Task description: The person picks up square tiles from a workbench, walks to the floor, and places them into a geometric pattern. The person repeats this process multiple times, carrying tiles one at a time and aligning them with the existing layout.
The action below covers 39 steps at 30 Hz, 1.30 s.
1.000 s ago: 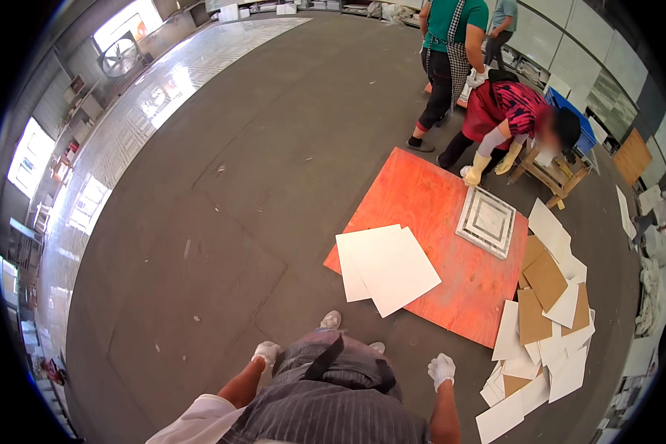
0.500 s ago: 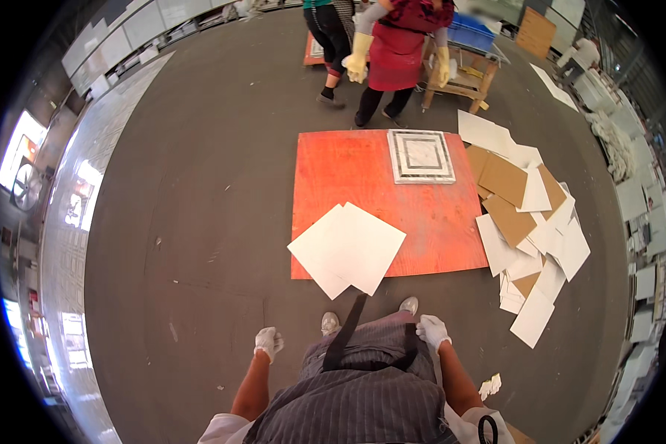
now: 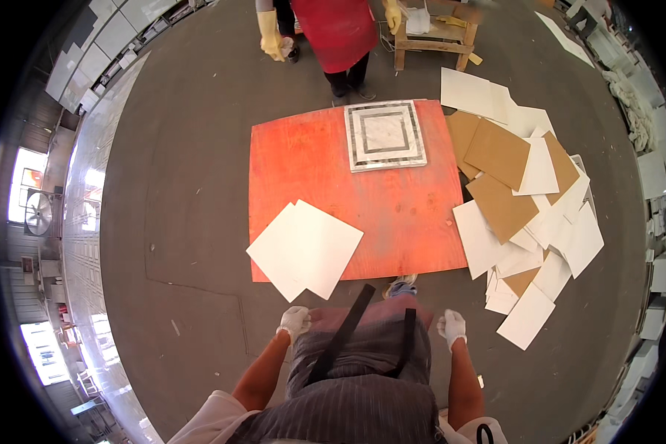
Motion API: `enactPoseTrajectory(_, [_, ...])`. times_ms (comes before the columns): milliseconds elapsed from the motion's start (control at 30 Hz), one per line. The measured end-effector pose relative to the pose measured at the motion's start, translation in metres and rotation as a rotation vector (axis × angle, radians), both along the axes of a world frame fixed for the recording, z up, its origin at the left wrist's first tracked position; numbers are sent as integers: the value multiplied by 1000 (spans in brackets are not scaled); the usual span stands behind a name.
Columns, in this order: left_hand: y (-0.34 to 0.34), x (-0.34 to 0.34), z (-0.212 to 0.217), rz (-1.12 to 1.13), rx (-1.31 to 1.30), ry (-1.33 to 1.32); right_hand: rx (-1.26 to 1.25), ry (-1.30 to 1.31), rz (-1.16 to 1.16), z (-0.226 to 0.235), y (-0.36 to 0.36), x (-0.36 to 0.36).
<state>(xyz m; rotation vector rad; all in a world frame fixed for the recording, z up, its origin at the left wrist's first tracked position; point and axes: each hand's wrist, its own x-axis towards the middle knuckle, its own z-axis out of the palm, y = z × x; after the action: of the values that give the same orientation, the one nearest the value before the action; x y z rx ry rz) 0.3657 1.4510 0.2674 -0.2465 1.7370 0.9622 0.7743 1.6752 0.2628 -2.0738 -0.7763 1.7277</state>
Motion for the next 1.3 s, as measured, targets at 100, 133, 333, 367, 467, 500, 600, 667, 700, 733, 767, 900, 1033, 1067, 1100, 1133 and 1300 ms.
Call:
enactPoseTrajectory(100, [76,36,21,-103,130,92,78,15,-32,10,100,28])
enactPoseTrajectory(133, [106,43,38,-137,147,145,103,21,-8,13,132,34])
enactPoseTrajectory(333, [208,33,37,-40,157,152,167,4,90,8,272,24])
enactPoseTrajectory(367, [227,26,40,-18,136,145,155,4,134,5,286,16])
enactPoseTrajectory(467, [269,8,28,-5,81,175,155,-21,255,-17,316,-11])
enactPoseTrajectory(500, [281,0,17,-10,79,187,182,-46,294,-30,324,-22])
enactPoseTrajectory(600, [325,-28,-17,-62,71,216,171,-98,450,-53,351,-57])
enactPoseTrajectory(667, [361,-48,-50,-140,65,250,296,-232,626,-76,369,-73])
enactPoseTrajectory(700, [376,-57,-72,-202,57,277,284,-253,659,-88,378,-77])
enactPoseTrajectory(733, [390,-67,-100,-256,45,305,271,-269,702,-86,390,-98])
enactPoseTrajectory(767, [411,-79,-124,-319,42,334,263,-287,735,-89,405,-118])
enactPoseTrajectory(900, [494,-116,-199,-565,-40,441,317,-379,809,-160,458,-155])
enactPoseTrajectory(1033, [554,-149,-275,-667,-102,444,245,-476,923,-232,521,-201])
enactPoseTrajectory(1067, [569,-157,-294,-712,-162,421,238,-495,945,-247,536,-212])
enactPoseTrajectory(1100, [581,-164,-310,-739,-189,419,244,-511,958,-267,551,-222])
enactPoseTrajectory(1133, [601,-166,-321,-778,-208,410,244,-535,960,-288,563,-226])
enactPoseTrajectory(1300, [625,-199,-397,-717,-271,462,303,-643,957,-366,614,-268])
